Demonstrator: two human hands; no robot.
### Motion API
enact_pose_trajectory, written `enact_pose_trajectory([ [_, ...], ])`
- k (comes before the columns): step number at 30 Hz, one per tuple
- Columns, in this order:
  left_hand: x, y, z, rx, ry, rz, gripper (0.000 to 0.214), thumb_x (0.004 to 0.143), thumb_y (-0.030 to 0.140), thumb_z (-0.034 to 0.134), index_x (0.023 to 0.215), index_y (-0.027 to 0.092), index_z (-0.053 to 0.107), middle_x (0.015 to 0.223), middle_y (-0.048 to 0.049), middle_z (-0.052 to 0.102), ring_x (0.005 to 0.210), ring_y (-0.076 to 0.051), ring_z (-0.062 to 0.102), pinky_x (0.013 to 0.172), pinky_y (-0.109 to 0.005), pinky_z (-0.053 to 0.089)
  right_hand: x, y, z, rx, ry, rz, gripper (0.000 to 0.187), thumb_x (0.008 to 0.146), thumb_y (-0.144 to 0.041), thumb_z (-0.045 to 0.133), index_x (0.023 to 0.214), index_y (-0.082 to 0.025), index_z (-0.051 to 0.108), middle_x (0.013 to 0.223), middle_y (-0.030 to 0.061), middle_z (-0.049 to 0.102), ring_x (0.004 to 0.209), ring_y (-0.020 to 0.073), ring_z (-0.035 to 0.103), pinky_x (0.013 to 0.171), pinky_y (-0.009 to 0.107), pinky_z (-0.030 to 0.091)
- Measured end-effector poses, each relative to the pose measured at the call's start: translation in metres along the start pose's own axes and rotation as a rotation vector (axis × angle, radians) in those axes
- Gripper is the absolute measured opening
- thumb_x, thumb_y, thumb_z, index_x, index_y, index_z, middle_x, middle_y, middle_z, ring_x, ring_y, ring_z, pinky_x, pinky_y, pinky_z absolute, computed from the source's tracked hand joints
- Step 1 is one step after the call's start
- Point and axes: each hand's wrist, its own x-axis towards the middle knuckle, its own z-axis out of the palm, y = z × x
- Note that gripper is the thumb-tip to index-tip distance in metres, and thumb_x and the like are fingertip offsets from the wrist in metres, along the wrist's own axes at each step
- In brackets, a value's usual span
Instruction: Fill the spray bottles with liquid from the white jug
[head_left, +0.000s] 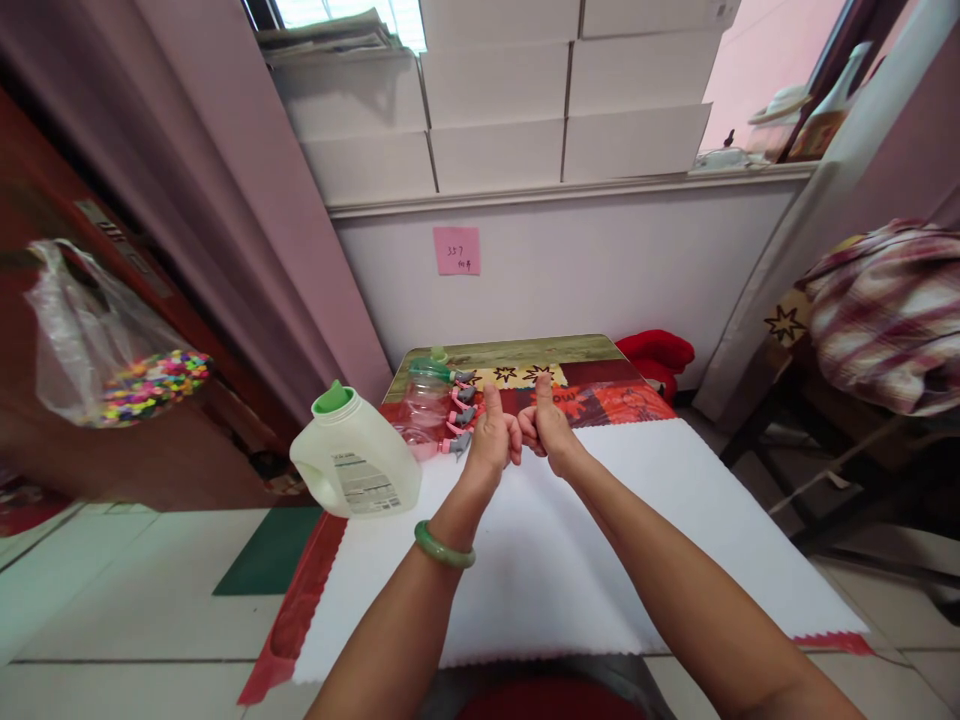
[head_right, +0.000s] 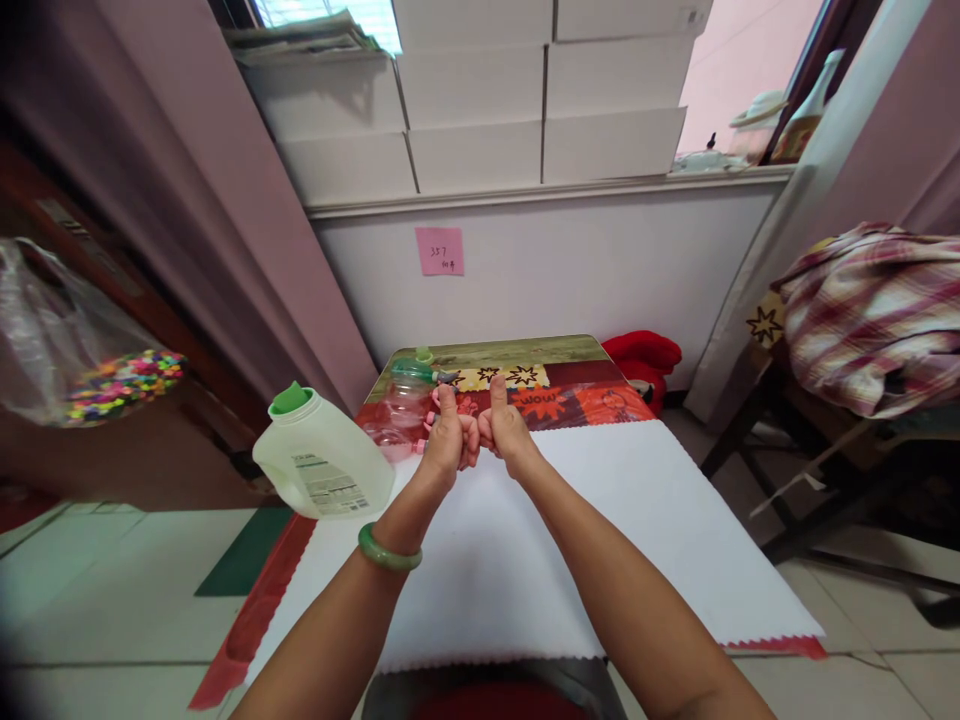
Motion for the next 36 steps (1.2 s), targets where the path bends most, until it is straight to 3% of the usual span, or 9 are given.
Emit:
enact_pose_trajectory([
  [11,0.005,-0.004,0.001,0.109,-0.008,0.016,0.090,0.085,0.082,-0.010,0.037,0.025,0.040,0.035,-0.0059,0.042,0.033,-0.012,0.037,0.042,-0.029,0.029,0.005,0.005,0.000,0.021,-0.006,0.015,0.086,0.079,-0.097,0.012,0.041,-0.023,0.033,0.035,-0.0035,0.030,0.033,0.0065,0.023,0.039,0.024,0.014],
  [14,0.004,-0.024,-0.001,0.222,-0.011,0.044,0.087,0.090,0.075,-0.010,0.044,0.024,0.044,0.041,-0.0060,0.050,0.035,-0.013,0.040,0.044,-0.029,0.034,0.007,0.023,-0.007,0.013,-0.040,-0.003,0.085,0.082,-0.095,0.016,0.044,-0.023,0.040,0.038,-0.0024,0.037,0.034,0.0075,0.028,0.039,0.024,0.018],
  [16,0.001,-0.047,-0.007,0.342,-0.007,0.069,0.080,0.096,0.071,0.005,0.052,0.023,0.051,0.049,-0.0066,0.059,0.039,-0.015,0.047,0.048,-0.030,0.040,0.008,0.046,-0.016,-0.021,0.023,-0.011,0.083,0.083,-0.092,0.023,0.053,-0.021,0.052,0.046,0.0004,0.051,0.036,0.0089,0.035,0.040,0.025,0.024],
  [19,-0.005,-0.082,-0.022,0.583,0.082,0.143,0.043,0.095,0.053,0.050,0.072,0.021,0.065,0.074,-0.0093,0.072,0.067,-0.023,0.065,0.069,-0.037,0.052,0.009,0.093,-0.037,-0.175,0.308,-0.066,0.072,0.081,-0.088,0.045,0.080,-0.020,0.067,0.077,0.0056,0.072,0.048,0.0132,0.053,0.048,0.027,0.040],
  [21,-0.005,-0.098,-0.035,0.752,0.173,0.214,0.015,0.088,0.031,0.063,0.094,0.019,0.070,0.105,-0.0143,0.074,0.100,-0.030,0.067,0.092,-0.046,0.049,0.009,0.123,-0.050,-0.288,0.430,-0.102,0.068,0.080,-0.085,0.051,0.089,-0.020,0.069,0.087,0.0070,0.075,0.054,0.0161,0.059,0.058,0.031,0.047],
  [23,0.002,-0.106,-0.048,0.906,0.234,0.277,0.026,0.087,0.016,0.061,0.111,0.018,0.069,0.130,-0.0183,0.067,0.124,-0.034,0.057,0.109,-0.053,0.038,0.008,0.146,-0.059,-0.331,0.474,-0.120,0.066,0.083,-0.083,0.050,0.088,-0.020,0.069,0.086,0.0072,0.075,0.057,0.0176,0.061,0.062,0.032,0.049],
  [26,0.023,-0.109,-0.064,1.102,0.285,0.329,0.039,0.092,0.007,0.045,0.125,0.012,0.066,0.144,-0.0229,0.057,0.138,-0.035,0.046,0.120,-0.057,0.023,0.007,0.161,-0.064,-0.317,0.466,-0.135,0.065,0.087,-0.080,0.047,0.084,-0.020,0.070,0.080,0.0063,0.073,0.057,0.0177,0.061,0.062,0.032,0.050],
  [29,0.046,-0.112,-0.076,1.264,0.315,0.338,0.047,0.093,0.002,0.034,0.127,0.006,0.066,0.138,-0.0258,0.060,0.139,-0.035,0.045,0.122,-0.061,0.015,0.007,0.163,-0.063,-0.312,0.442,-0.130,0.062,0.089,-0.077,0.048,0.081,-0.020,0.070,0.077,0.0055,0.073,0.058,0.0176,0.061,0.061,0.031,0.050],
  [36,0.070,-0.130,-0.088,1.505,0.287,0.345,0.042,0.089,-0.001,0.038,0.107,0.008,0.075,0.105,-0.0221,0.074,0.127,-0.035,0.054,0.121,-0.065,0.015,0.010,0.166,-0.067,-0.344,0.411,-0.157,0.056,0.092,-0.071,0.049,0.079,-0.020,0.070,0.075,0.0045,0.073,0.059,0.0174,0.062,0.063,0.030,0.049],
])
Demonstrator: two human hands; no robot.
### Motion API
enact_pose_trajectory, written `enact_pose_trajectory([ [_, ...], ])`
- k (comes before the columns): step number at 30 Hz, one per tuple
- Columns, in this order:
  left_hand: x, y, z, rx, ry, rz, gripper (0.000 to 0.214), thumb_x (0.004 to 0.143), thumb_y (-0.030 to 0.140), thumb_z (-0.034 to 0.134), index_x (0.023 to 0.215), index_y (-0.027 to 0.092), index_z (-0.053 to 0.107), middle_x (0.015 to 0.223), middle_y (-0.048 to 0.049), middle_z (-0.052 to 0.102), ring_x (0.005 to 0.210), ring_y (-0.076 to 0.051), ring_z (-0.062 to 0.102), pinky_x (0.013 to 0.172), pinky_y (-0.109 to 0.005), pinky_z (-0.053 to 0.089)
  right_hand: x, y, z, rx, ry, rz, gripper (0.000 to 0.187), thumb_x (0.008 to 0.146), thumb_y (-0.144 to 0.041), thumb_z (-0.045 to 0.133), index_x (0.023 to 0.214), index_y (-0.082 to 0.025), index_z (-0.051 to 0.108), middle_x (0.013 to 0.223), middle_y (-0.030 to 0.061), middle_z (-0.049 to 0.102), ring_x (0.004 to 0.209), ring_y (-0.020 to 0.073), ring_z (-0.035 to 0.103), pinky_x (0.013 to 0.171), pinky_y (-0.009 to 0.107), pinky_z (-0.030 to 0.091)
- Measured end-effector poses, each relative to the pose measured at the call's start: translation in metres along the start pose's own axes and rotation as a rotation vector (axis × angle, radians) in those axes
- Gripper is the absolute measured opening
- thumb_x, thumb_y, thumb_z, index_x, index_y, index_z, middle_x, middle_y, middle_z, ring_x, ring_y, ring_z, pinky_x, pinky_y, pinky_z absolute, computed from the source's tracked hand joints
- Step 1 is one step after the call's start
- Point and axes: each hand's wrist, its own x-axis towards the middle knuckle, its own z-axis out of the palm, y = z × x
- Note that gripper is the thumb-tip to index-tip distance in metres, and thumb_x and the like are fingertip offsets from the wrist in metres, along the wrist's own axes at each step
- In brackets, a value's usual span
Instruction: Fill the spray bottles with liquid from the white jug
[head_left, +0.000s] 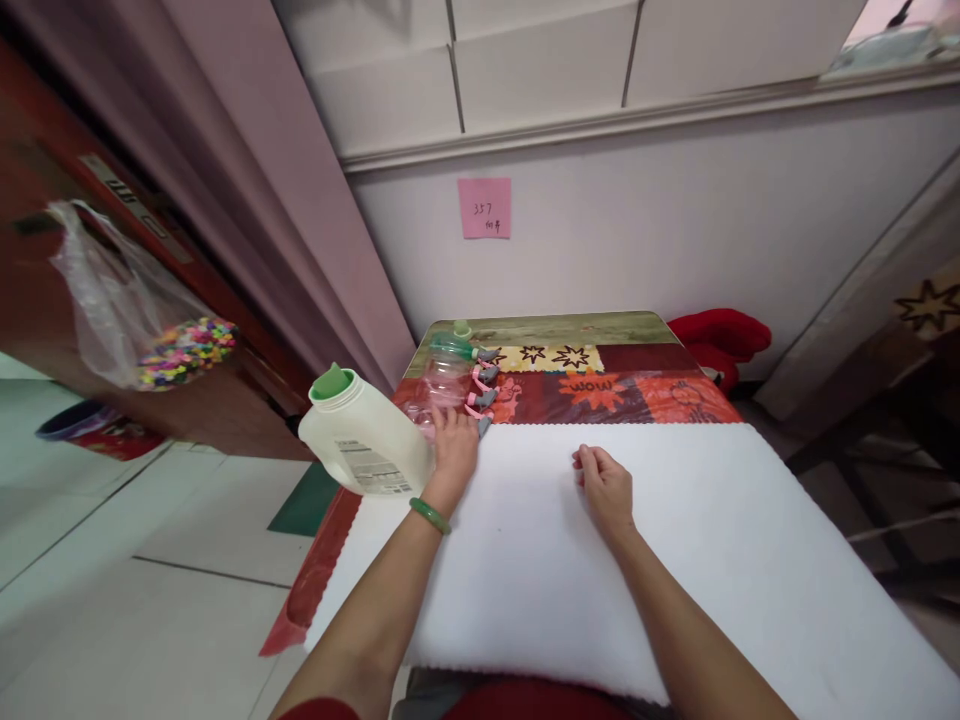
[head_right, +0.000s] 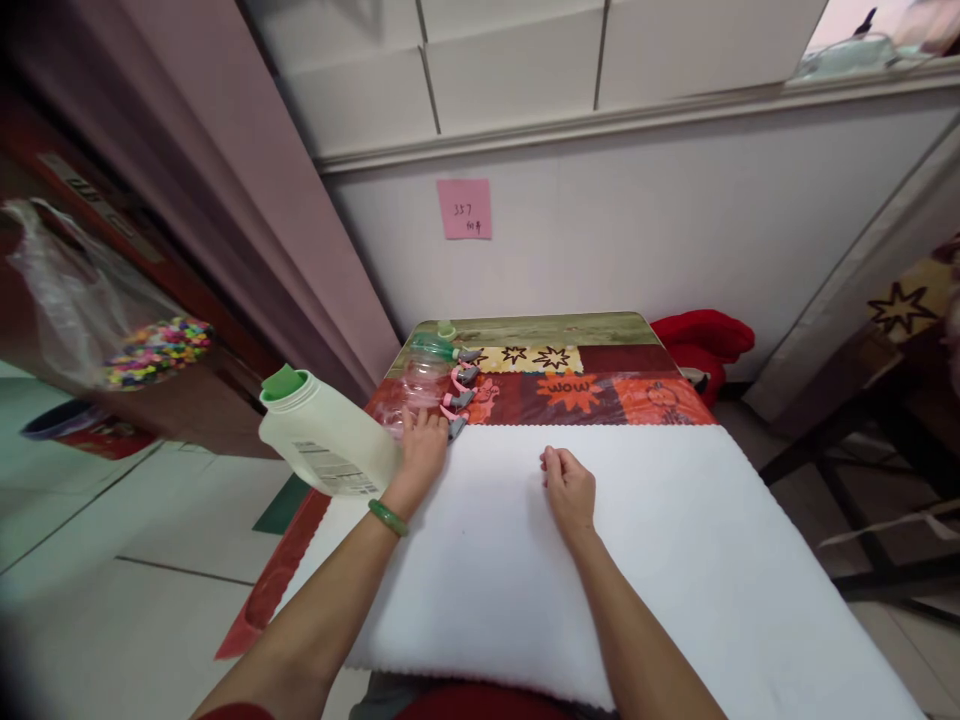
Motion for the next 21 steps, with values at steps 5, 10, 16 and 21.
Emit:
enact_pose_trajectory([
  [5,0.001,0.002,-0.009,0.036,0.015,0.053,0.041,0.090,-0.001,0.038,0.102,0.013,0.075,0.097,-0.0161,0.075,0.116,-0.033,0.061,0.122,-0.066,0.013,0.001,-0.001,0.000,-0.011,-0.010,0.009,0.053,0.092,-0.068,0.051,0.079,-0.021,0.070,0.075,0.0040,0.073,0.060,0.0178,0.063,0.063,0.029,0.048],
  [10,-0.003,0.026,-0.053,-0.045,0.083,0.125,0.042,0.094,0.002,0.036,0.113,0.015,0.071,0.112,-0.0158,0.074,0.116,-0.031,0.061,0.122,-0.068,0.002,0.000,-0.003,0.000,0.007,-0.006,0.016,0.053,0.092,-0.068,0.051,0.077,-0.020,0.070,0.075,0.0038,0.073,0.059,0.0175,0.062,0.062,0.029,0.048],
  [16,-0.006,0.058,-0.096,-0.817,0.243,-0.003,0.032,0.084,0.013,0.063,0.113,0.024,0.072,0.115,-0.0068,0.074,0.121,-0.029,0.061,0.122,-0.056,0.019,0.000,-0.002,0.000,0.074,0.034,-0.030,0.048,0.092,-0.065,0.054,0.093,-0.019,0.069,0.084,0.0053,0.073,0.061,0.0175,0.064,0.067,0.033,0.054],
  [21,-0.014,0.081,-0.078,-1.195,0.249,-0.186,0.024,0.082,0.037,0.072,0.101,0.021,0.071,0.098,-0.0067,0.076,0.093,-0.024,0.069,0.092,-0.039,0.051,-0.003,-0.007,-0.001,0.156,-0.108,-0.244,0.079,0.075,-0.060,0.079,0.138,-0.021,0.052,0.135,0.0170,0.063,0.110,0.0297,0.069,0.094,0.046,0.057],
])
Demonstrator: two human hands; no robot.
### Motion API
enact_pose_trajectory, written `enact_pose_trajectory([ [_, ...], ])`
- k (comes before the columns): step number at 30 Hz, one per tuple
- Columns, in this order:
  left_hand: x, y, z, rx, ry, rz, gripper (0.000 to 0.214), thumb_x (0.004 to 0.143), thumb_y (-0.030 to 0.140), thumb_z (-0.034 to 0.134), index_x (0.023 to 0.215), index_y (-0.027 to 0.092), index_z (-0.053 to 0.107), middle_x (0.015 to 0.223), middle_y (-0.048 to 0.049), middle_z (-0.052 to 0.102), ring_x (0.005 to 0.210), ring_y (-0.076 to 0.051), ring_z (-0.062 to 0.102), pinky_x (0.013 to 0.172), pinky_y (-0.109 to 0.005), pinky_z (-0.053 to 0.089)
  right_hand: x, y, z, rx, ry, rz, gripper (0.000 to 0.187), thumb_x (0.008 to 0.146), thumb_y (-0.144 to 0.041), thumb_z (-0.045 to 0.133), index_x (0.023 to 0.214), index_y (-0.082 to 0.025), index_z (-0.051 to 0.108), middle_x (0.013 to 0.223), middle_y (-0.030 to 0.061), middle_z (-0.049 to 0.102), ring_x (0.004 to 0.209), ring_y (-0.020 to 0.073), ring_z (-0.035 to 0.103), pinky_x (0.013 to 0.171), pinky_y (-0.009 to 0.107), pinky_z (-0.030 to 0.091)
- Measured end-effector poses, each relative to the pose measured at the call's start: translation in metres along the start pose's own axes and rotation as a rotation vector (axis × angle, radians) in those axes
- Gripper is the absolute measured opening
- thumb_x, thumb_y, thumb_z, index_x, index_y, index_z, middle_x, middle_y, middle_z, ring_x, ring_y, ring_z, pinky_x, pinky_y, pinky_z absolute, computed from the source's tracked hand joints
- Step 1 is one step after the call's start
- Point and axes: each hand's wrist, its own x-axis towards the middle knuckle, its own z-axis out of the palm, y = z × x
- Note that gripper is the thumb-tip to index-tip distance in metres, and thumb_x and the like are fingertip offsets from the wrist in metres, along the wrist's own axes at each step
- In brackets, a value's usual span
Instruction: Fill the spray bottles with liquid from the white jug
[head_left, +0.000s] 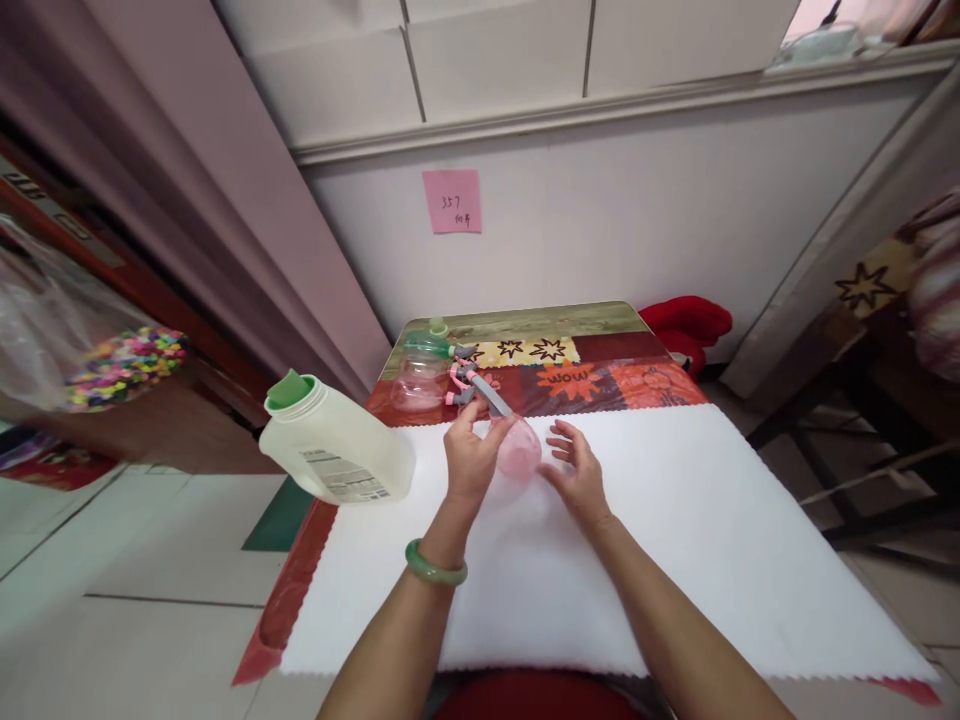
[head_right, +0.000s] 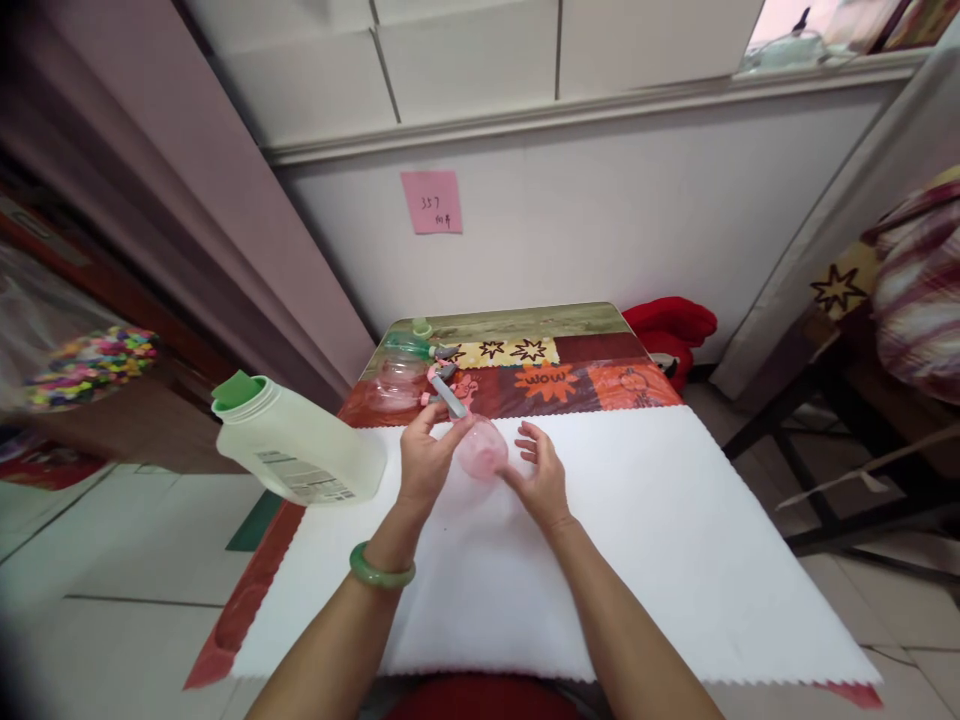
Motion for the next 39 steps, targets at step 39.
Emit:
enact_pose_trajectory([
  [39,-0.018,0.017,-0.007,-0.823,-0.486,-0.460,0.026,0.082,0.037,0.079,0.098,0.018,0.074,0.104,-0.0117,0.078,0.093,-0.025,0.072,0.089,-0.039,0.052,-0.010,-0.043,-0.010,0.859,-0.850,0.518,0.096,0.049,-0.082,0.083,0.119,-0.018,0.067,0.102,0.0152,0.075,0.091,0.0311,0.073,0.082,0.047,0.057],
])
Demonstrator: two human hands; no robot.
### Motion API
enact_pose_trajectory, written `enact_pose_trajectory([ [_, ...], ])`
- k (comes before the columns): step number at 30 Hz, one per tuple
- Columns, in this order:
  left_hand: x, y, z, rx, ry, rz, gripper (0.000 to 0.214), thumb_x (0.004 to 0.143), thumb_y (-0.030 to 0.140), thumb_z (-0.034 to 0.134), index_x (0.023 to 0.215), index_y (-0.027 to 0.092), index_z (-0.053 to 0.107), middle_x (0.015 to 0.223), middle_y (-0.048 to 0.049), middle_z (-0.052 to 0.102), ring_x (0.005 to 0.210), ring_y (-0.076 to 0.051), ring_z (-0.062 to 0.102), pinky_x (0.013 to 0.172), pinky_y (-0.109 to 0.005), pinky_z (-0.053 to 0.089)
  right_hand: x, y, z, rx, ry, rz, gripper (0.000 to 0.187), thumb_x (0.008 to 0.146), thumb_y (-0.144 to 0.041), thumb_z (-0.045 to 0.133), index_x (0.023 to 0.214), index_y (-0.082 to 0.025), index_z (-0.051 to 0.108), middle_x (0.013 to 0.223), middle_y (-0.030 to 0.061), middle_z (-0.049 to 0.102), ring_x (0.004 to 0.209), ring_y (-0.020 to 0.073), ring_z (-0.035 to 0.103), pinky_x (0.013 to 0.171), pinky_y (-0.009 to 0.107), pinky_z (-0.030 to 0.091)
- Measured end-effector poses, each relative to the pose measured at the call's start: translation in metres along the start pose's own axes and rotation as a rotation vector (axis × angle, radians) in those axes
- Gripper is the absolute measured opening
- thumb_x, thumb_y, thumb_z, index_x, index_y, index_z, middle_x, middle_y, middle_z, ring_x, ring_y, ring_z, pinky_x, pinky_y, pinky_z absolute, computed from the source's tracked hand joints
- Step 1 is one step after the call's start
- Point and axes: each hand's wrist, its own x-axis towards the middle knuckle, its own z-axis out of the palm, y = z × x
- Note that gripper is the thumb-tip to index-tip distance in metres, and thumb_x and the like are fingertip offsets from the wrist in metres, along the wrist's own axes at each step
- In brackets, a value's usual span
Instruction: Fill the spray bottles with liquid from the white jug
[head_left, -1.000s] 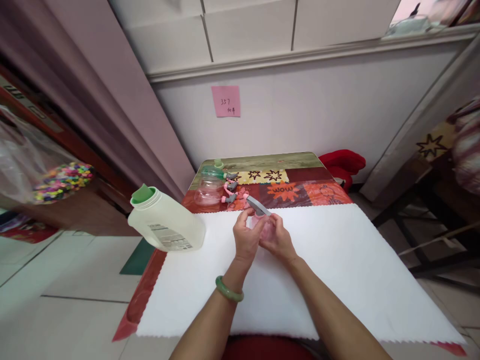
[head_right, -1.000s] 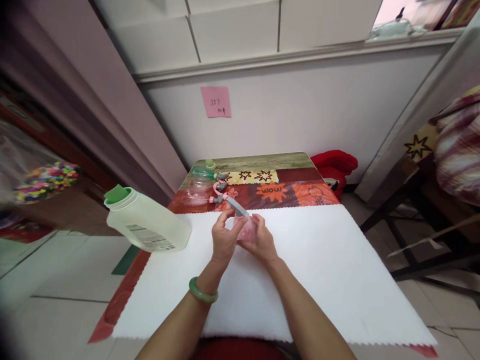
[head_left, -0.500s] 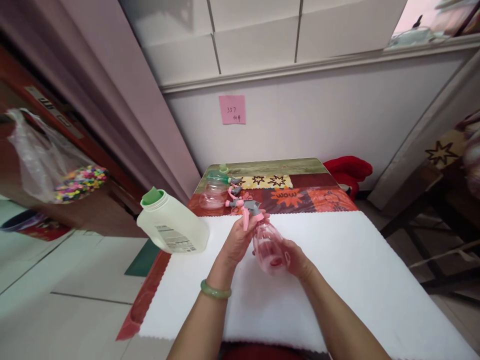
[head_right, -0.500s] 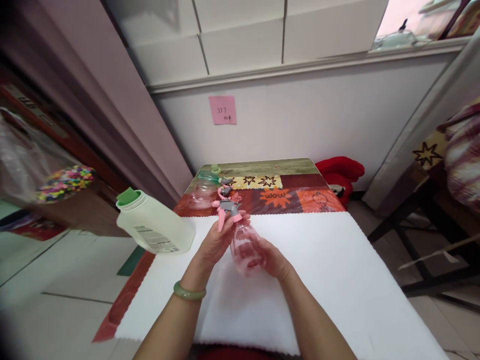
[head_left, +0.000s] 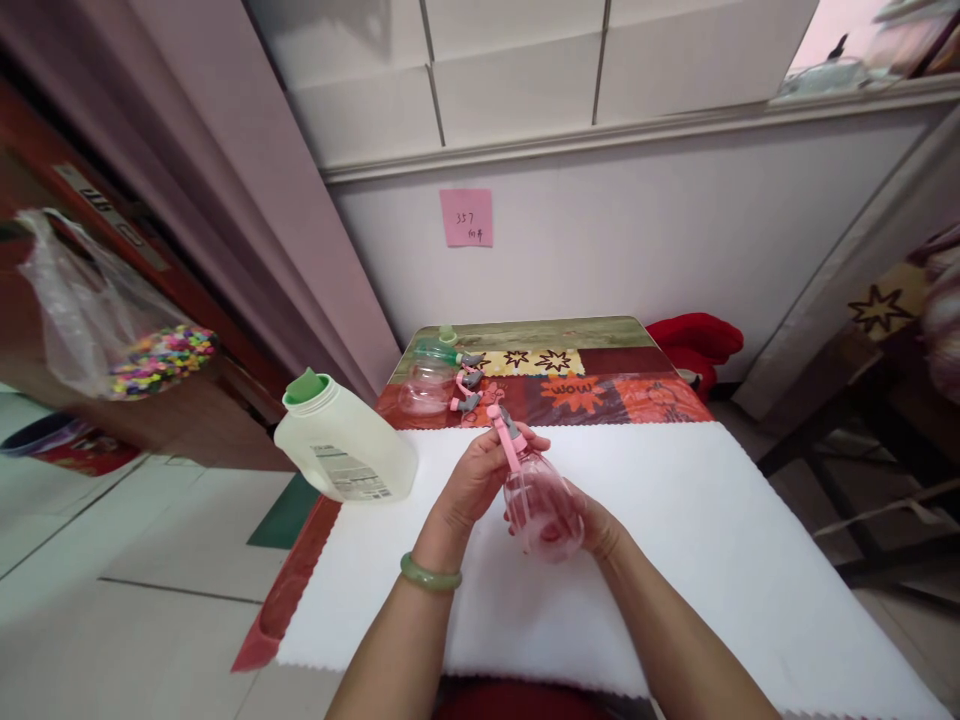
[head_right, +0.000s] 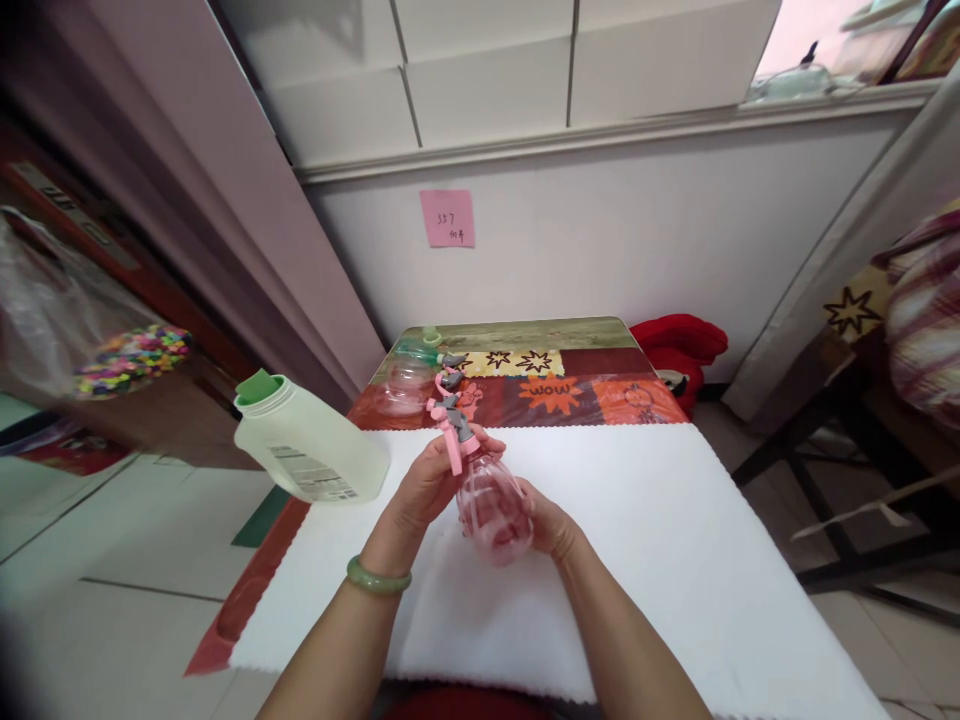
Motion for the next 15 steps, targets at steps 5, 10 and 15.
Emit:
enact_pose_trajectory([
  [5,0.003,0.003,-0.004,0.060,0.034,0.004,0.032,0.073,0.036,0.086,0.096,0.016,0.076,0.100,-0.0131,0.079,0.091,-0.026,0.073,0.087,-0.039,0.053,0.005,0.003,-0.009,-0.139,0.063,-0.116,0.098,0.049,-0.071,0.090,0.128,-0.019,0.064,0.112,0.0132,0.073,0.101,0.0305,0.071,0.094,0.047,0.054],
  [10,0.008,-0.002,-0.002,0.141,0.154,0.070,0.040,0.069,0.033,0.089,0.101,0.015,0.074,0.094,-0.0091,0.078,0.089,-0.024,0.073,0.087,-0.038,0.053,0.015,0.011,-0.019,-0.315,0.187,-0.275,0.093,0.057,-0.049,0.096,0.138,-0.026,0.055,0.133,0.0116,0.065,0.123,0.0316,0.063,0.100,0.045,0.052],
  [15,0.014,-0.023,-0.012,0.254,0.231,0.185,0.072,0.065,0.033,0.091,0.130,0.022,0.062,0.124,-0.0113,0.071,0.114,-0.027,0.068,0.101,-0.041,0.049,0.023,0.018,-0.024,-0.506,0.439,-0.460,0.099,0.059,-0.045,0.095,0.144,-0.030,0.047,0.151,0.0129,0.051,0.141,0.0330,0.049,0.109,0.047,0.049],
])
